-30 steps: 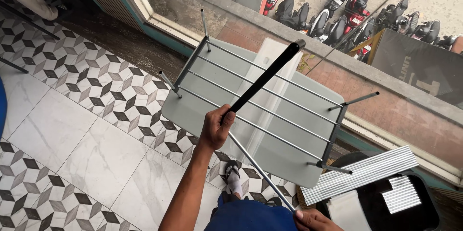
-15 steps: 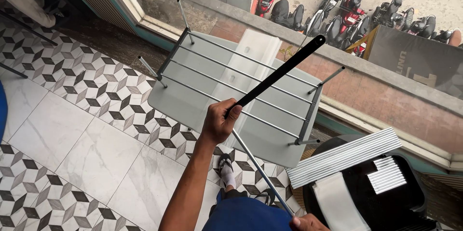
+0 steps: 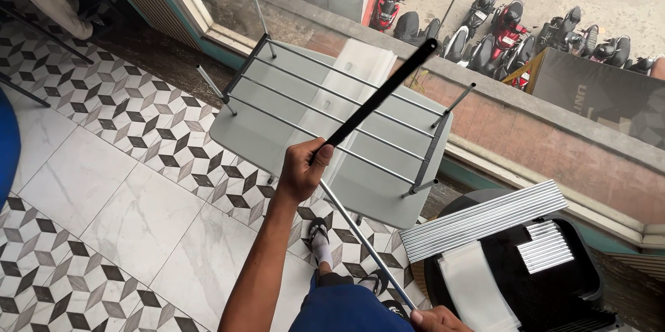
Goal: The person assembles a metal drying rack by inserting metal rods into a gray plastic base. They repeatedly pick up rods from a black bin, insert them into the base, and adjust their positions. The person also handles translucent plastic sheets, placing them on the rack and adjusting them.
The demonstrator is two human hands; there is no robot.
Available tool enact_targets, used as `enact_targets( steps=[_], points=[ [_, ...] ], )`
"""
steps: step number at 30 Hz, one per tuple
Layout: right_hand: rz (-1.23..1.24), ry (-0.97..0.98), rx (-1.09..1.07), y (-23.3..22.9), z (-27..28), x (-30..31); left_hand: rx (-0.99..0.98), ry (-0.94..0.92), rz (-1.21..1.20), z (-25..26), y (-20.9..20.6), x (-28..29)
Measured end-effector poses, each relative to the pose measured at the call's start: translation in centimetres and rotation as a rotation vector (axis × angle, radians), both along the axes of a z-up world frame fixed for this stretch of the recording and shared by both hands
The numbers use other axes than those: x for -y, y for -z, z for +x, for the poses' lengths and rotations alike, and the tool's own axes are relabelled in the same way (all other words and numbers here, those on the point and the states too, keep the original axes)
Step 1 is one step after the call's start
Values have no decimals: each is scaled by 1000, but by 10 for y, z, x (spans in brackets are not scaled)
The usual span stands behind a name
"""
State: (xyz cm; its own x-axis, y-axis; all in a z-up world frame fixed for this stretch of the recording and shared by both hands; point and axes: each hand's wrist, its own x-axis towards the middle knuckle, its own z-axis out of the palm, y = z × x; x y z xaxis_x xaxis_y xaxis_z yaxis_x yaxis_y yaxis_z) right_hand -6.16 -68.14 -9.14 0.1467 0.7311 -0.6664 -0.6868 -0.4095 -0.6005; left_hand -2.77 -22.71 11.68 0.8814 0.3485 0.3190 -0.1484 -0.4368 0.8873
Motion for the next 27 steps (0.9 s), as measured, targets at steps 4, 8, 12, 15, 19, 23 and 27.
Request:
enact_targets(
  steps=[4,8,12,15,19,23,27],
  points=[
    [30,68,-157,-10,0,8,35,8,-20,-3,1,8],
    [-394,-265,797,-32,2,-3,-40,-77,130,-1,3,13],
    [-305,-206,493,-32,4,1,-60,-62,85,-3,6,19],
    [53,6,-55,-17,5,19,-30,12,-51,-3,7,22],
    [81,37,-35,-9,3,27,-10,-11,-40,4,8,27],
    [-367,-244,895,-23,3,14,-4,-85,77,9,11,28],
    [-433,-164,630,-22,3,20,-12,-85,69,7,24,29]
  ],
)
